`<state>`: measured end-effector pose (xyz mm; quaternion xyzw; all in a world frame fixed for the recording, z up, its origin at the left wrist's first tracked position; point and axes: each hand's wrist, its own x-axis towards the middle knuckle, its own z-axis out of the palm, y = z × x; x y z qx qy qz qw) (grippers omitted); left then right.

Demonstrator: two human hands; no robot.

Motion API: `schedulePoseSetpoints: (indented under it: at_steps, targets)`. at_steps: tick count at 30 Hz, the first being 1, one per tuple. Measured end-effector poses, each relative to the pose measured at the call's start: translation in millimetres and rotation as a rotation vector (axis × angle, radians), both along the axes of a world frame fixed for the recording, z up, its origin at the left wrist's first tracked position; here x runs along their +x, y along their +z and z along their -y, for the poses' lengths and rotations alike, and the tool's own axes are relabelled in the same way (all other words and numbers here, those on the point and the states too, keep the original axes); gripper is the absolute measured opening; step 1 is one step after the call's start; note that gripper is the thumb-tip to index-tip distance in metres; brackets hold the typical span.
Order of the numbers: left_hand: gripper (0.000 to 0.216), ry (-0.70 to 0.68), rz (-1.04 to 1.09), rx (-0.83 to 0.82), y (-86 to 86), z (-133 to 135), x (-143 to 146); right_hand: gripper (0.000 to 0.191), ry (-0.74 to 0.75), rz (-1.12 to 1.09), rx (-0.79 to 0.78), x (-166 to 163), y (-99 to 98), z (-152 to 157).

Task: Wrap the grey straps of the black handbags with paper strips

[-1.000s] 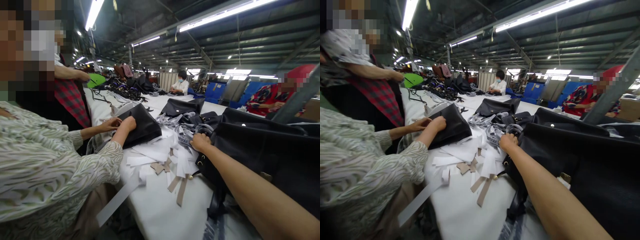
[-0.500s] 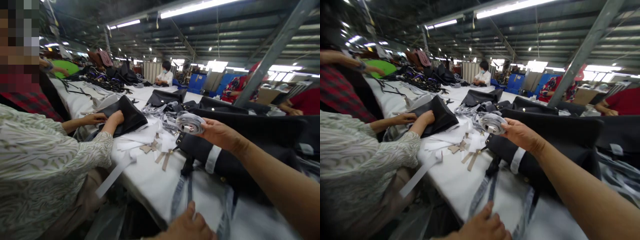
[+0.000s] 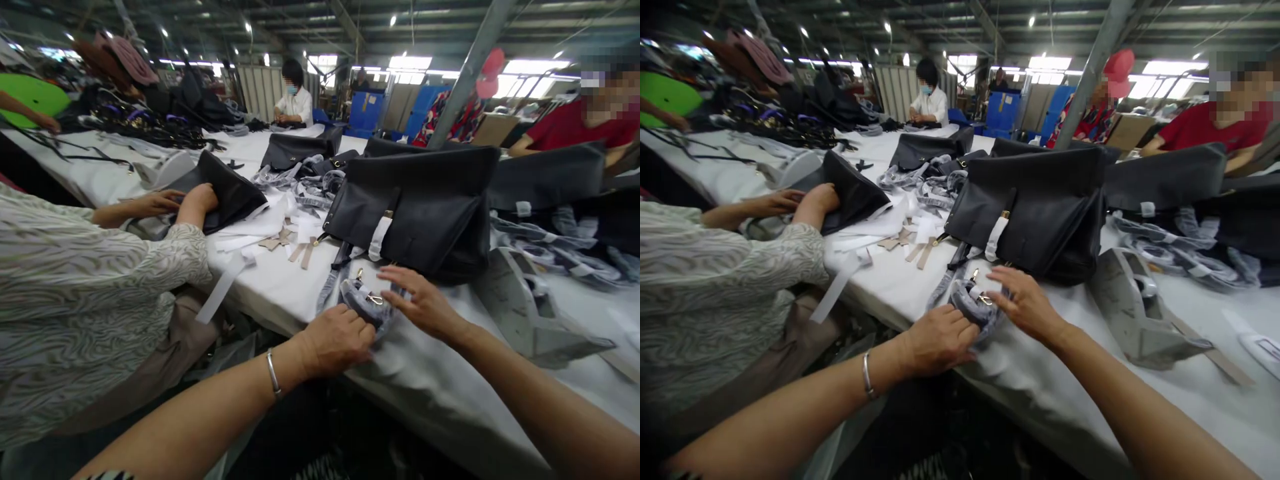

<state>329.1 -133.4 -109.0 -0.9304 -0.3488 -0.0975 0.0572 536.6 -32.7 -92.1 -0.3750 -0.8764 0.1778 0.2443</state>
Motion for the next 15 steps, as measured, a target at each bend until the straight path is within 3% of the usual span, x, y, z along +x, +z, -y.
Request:
schedulePoseSetpoints:
  at_steps: [3, 7, 9, 12, 15]
  targets:
    - [0.037, 0.035, 0.004, 0.032, -3.5, 8, -6, 0.033, -0.325, -0.142, 0.253, 3, 16.1, -3]
    - [0.038, 0.084, -0.012, 0.043, -6.5, 15, -15, 0.033, -0.439, 0.051, 0.449, 8, 60.0, -21]
    - [0.033, 0.06, -0.024, 0.028, -7.6, 13, -17, 0.051, -0.622, 0.08, 0.506, 16, 73.7, -45]
    - [0.022, 0.011, -0.005, 0.028, -9.9, 8, -16, 0.085, -0.921, 0.058, 0.393, 31, 76.4, -91]
    - [0.013, -0.016, 0.023, 0.031, -12.2, 4, -12, 0.084, -1.022, 0.119, 0.204, 41, 73.2, -131]
